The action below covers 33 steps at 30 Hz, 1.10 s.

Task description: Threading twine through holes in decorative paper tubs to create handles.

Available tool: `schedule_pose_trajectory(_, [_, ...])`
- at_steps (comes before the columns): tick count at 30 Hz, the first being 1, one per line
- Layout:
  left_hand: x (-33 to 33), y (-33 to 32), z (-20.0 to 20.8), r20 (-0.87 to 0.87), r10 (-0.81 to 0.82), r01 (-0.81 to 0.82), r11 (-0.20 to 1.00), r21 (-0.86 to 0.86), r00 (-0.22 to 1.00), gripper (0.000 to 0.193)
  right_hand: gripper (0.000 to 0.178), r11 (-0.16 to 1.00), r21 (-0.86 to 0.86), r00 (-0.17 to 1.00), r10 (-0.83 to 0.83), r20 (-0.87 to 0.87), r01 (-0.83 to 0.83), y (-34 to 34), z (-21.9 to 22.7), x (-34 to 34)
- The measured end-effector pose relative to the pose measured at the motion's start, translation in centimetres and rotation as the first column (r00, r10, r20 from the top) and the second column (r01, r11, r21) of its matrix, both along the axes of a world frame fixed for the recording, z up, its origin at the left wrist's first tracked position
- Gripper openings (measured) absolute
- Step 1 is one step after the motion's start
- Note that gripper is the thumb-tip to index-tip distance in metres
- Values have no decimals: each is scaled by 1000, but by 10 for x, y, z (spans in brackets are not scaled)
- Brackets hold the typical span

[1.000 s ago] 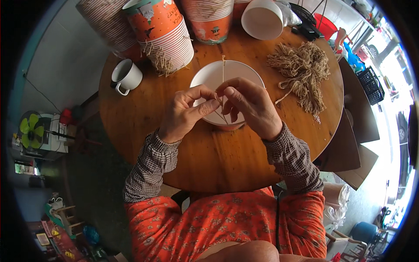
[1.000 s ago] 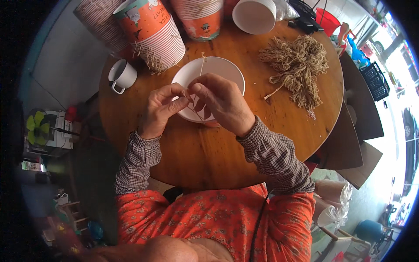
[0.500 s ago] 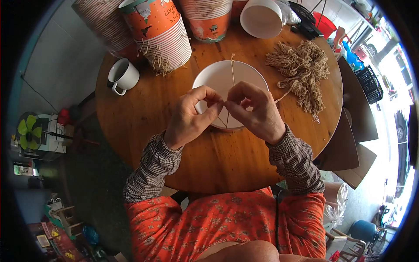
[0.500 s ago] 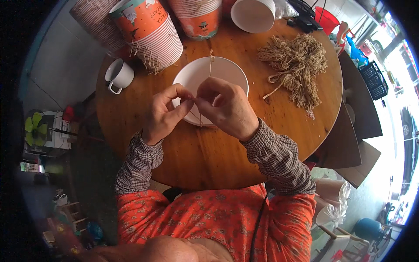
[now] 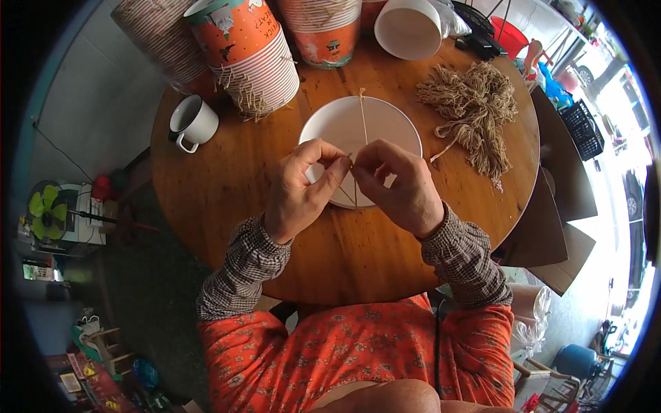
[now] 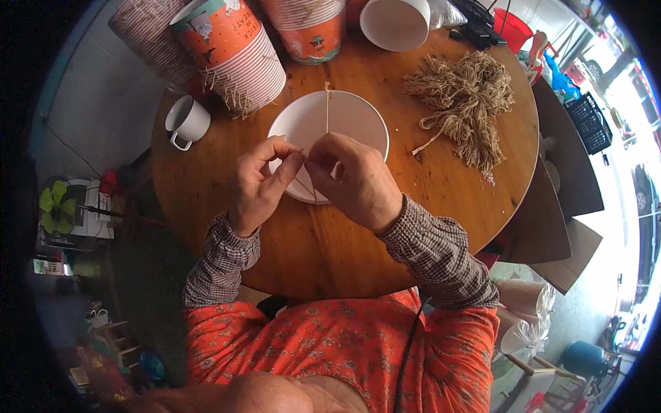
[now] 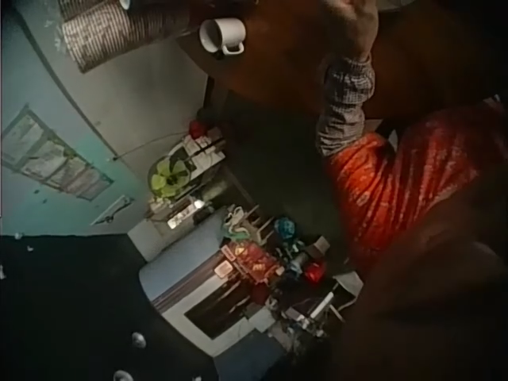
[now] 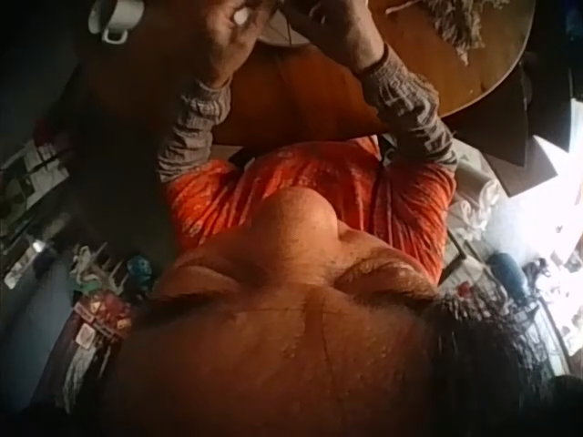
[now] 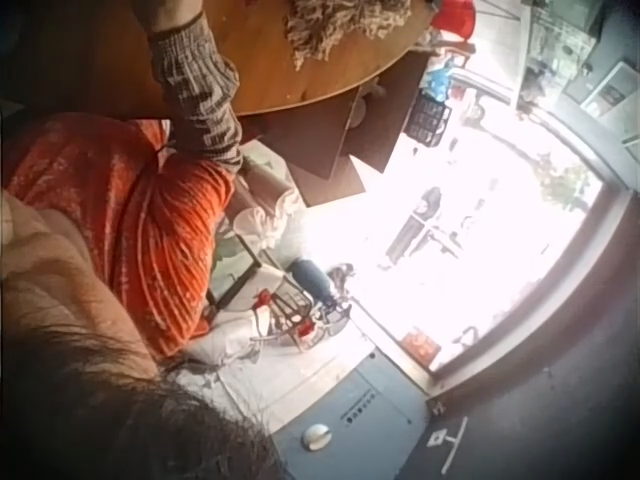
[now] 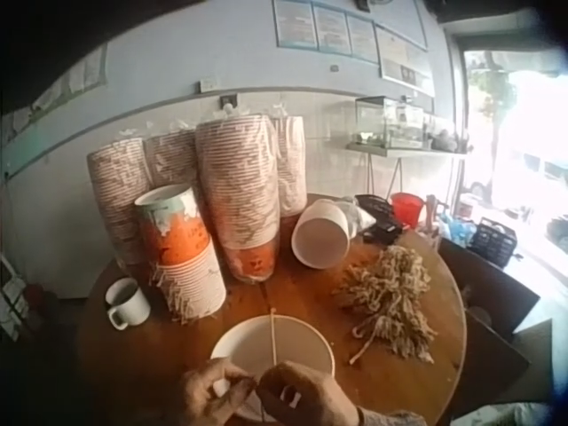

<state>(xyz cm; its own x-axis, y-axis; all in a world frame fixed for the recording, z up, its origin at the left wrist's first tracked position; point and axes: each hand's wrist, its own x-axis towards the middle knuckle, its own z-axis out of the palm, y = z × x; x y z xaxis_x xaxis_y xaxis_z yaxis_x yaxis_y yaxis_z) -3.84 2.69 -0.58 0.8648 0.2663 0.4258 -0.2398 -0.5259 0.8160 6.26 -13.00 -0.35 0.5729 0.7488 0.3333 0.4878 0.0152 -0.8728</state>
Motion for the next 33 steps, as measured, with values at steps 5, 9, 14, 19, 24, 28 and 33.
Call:
schedule_pose_trajectory(5, [2, -4, -6, 18, 19, -17, 994, -106, 1000, 10, 10, 998, 49, 996, 27, 89, -31, -1, 0, -2])
schedule_pose_trajectory(9, [1, -6, -9, 33, 59, -54, 990, -128, 998, 8, 11, 998, 55, 995, 35, 88, -40, -3, -2, -3])
schedule_pose_trajectory(14, [2, -1, -5, 184, 34, -87, 954, 286, 982, 9, 11, 999, 41, 995, 31, 98, -36, -6, -2, 1])
schedule_pose_trajectory(19, [-1, 1, -3, 179, 1, -64, 936, 347, 984, 8, 11, 998, 54, 996, 20, 86, -24, -6, 0, 2])
schedule_pose_trajectory(24, [-3, 4, 3, -19, -56, 58, 987, 147, 998, 11, 9, 998, 44, 995, 41, 93, -45, -6, 3, 3])
schedule_pose_trajectory(28, [-6, 4, 12, -199, -127, 91, 980, -179, 972, 13, 7, 994, 105, 983, 21, 184, -41, -6, -1, 2])
schedule_pose_trajectory(33, [-6, 5, 16, -180, -357, 181, 772, -609, 917, 22, 7, 986, 162, 995, 23, 102, -39, -6, -7, -4])
